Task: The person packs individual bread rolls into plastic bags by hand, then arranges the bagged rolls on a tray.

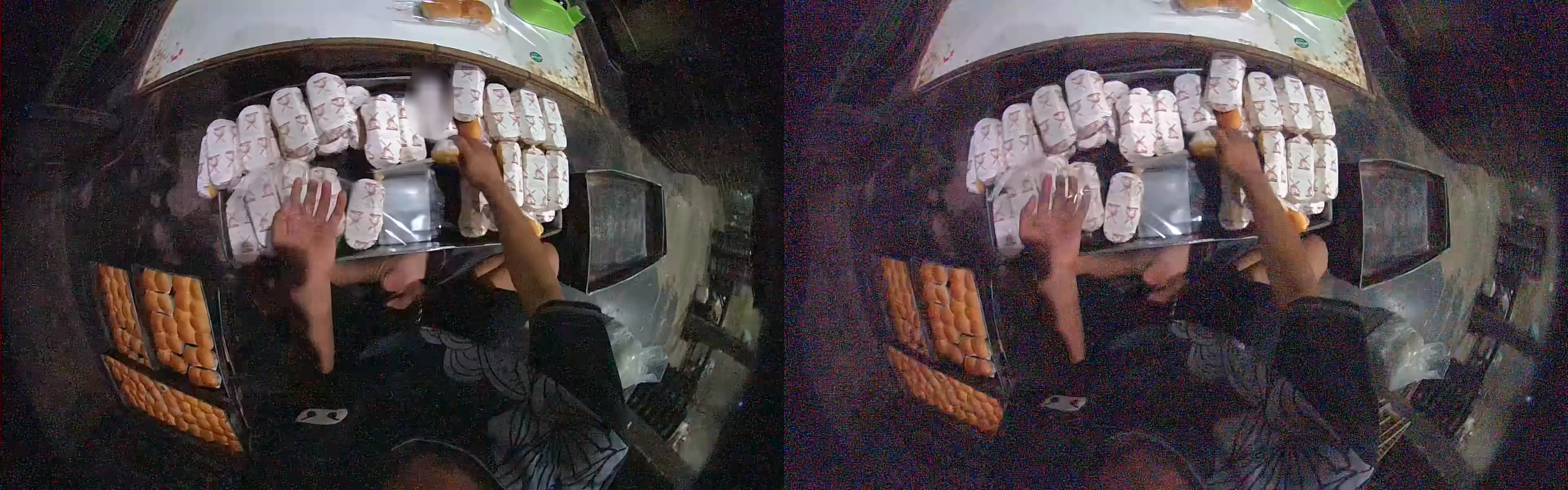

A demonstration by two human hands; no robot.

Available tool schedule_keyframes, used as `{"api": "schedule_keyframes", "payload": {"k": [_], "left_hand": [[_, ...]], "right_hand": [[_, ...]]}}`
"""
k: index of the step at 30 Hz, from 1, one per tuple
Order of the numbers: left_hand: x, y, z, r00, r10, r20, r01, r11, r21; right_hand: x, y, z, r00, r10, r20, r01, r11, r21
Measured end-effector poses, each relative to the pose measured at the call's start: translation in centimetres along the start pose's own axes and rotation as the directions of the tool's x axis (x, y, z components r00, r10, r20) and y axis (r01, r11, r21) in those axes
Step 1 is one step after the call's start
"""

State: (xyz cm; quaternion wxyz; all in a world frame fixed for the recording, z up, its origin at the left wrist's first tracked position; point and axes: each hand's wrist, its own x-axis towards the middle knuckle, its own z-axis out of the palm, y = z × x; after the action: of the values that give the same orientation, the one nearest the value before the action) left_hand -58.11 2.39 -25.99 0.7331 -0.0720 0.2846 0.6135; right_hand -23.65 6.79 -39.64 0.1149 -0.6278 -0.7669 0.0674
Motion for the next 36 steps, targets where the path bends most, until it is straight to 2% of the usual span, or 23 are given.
{"api": "schedule_keyframes", "payload": {"k": [1, 3, 5, 6, 7, 8, 9, 10, 11, 14, 17, 19, 20, 21, 25, 27, 29, 31, 32, 33, 34, 35, 36], "left_hand": [[0.4, 0.4, 0.3, 1.000, 0.015, 0.001, -0.015, 1.000, -0.001], [0.3, 1.2, 0.6, 0.999, 0.049, 0.019, -0.045, 0.988, -0.144], [0.4, 0.7, 0.2, 0.986, 0.146, -0.079, -0.154, 0.981, -0.117], [0.3, 0.0, 0.0, 0.984, 0.174, -0.025, -0.176, 0.978, -0.115], [0.2, -1.0, 0.0, 0.981, 0.191, 0.035, -0.186, 0.975, -0.121], [-0.5, -1.9, 0.4, 0.981, 0.153, 0.121, -0.150, 0.988, -0.040], [-1.4, -2.9, 1.1, 0.984, 0.121, 0.133, -0.117, 0.992, -0.038], [-2.3, -3.8, 1.9, 0.968, 0.174, 0.182, -0.200, 0.970, 0.136], [-2.9, -4.5, 2.3, 0.943, 0.227, 0.242, -0.295, 0.909, 0.295], [-4.3, -5.6, -0.4, 0.942, 0.086, 0.325, -0.199, 0.922, 0.332], [-6.3, -7.7, -1.8, 0.945, 0.031, 0.326, -0.137, 0.942, 0.307], [-7.4, -5.7, 0.0, 0.960, -0.093, 0.265, -0.062, 0.852, 0.520], [-2.5, -5.2, -8.9, 0.482, -0.231, 0.845, 0.066, 0.971, 0.228], [-2.5, -5.3, -8.5, 0.477, -0.234, 0.847, 0.063, 0.971, 0.232], [-4.9, -7.2, -7.4, 0.799, -0.311, 0.514, 0.107, 0.915, 0.388], [-6.7, -8.0, -6.5, 0.907, -0.289, 0.306, 0.133, 0.887, 0.443], [-8.2, -8.1, -5.2, 0.967, -0.236, 0.097, 0.160, 0.854, 0.495], [-9.2, -8.4, -4.2, 0.983, -0.152, -0.099, 0.181, 0.830, 0.528], [-9.8, -8.7, -5.7, 0.983, -0.177, -0.041, 0.168, 0.797, 0.580], [-9.2, -9.1, -6.6, 0.945, -0.299, 0.134, 0.109, 0.673, 0.732], [-8.1, -9.3, -7.1, 0.904, -0.302, 0.302, -0.254, 0.188, 0.949], [-6.6, -10.0, -7.3, 0.817, -0.387, 0.428, -0.557, -0.337, 0.759], [-5.2, -11.1, -8.1, 0.715, -0.348, 0.607, -0.693, -0.470, 0.547]], "right_hand": [[0.3, -1.9, -1.6, 0.979, 0.195, 0.062, -0.202, 0.967, 0.154], [0.1, -6.5, -4.0, 0.956, 0.188, -0.225, -0.113, 0.945, 0.308], [-1.3, -15.0, -10.7, 0.940, 0.338, -0.038, -0.175, 0.577, 0.798], [-2.7, -16.7, -10.2, 0.961, 0.269, -0.070, -0.097, 0.560, 0.823], [-2.7, -18.8, -11.3, 0.965, 0.038, -0.260, 0.135, 0.776, 0.616], [-2.9, -20.7, -13.4, 1.000, 0.002, -0.018, 0.007, 0.862, 0.507], [-2.6, -22.0, -14.6, 0.990, 0.099, 0.101, -0.138, 0.833, 0.536], [-2.8, -22.0, -13.3, 0.981, 0.152, -0.120, -0.042, 0.772, 0.634], [-3.7, -22.2, -13.2, 0.978, 0.166, -0.126, -0.052, 0.780, 0.624], [-6.2, -23.5, -13.6, 0.885, 0.399, 0.239, -0.435, 0.525, 0.732], [-6.2, -23.4, -13.2, 0.816, 0.529, 0.233, -0.496, 0.434, 0.752], [-8.9, -23.9, -11.1, 0.850, 0.504, 0.153, -0.409, 0.446, 0.796], [-11.3, -24.7, -11.0, 0.920, 0.376, 0.112, -0.308, 0.515, 0.800], [-12.3, -25.0, -11.3, 0.970, 0.233, 0.068, -0.194, 0.572, 0.797], [-10.6, -25.4, -10.9, 0.890, 0.418, 0.182, -0.329, 0.313, 0.891], [-9.6, -25.6, -10.2, 0.980, 0.194, -0.053, -0.064, 0.550, 0.832], [-10.5, -26.1, -10.1, 0.978, 0.169, -0.127, 0.005, 0.581, 0.814], [-9.5, -23.3, -9.4, 0.992, 0.124, 0.006, -0.098, 0.747, 0.658], [-7.2, -21.7, -11.2, 0.971, 0.192, 0.141, -0.237, 0.713, 0.660], [-3.8, -19.8, -14.0, 0.930, 0.255, 0.266, -0.368, 0.671, 0.643], [-0.8, -19.1, -16.4, 0.952, 0.271, 0.141, -0.297, 0.713, 0.635], [1.8, -18.7, -18.0, 0.961, 0.278, 0.016, -0.230, 0.761, 0.607], [3.6, -18.6, -17.3, 0.931, 0.183, -0.315, 0.058, 0.778, 0.626]]}}
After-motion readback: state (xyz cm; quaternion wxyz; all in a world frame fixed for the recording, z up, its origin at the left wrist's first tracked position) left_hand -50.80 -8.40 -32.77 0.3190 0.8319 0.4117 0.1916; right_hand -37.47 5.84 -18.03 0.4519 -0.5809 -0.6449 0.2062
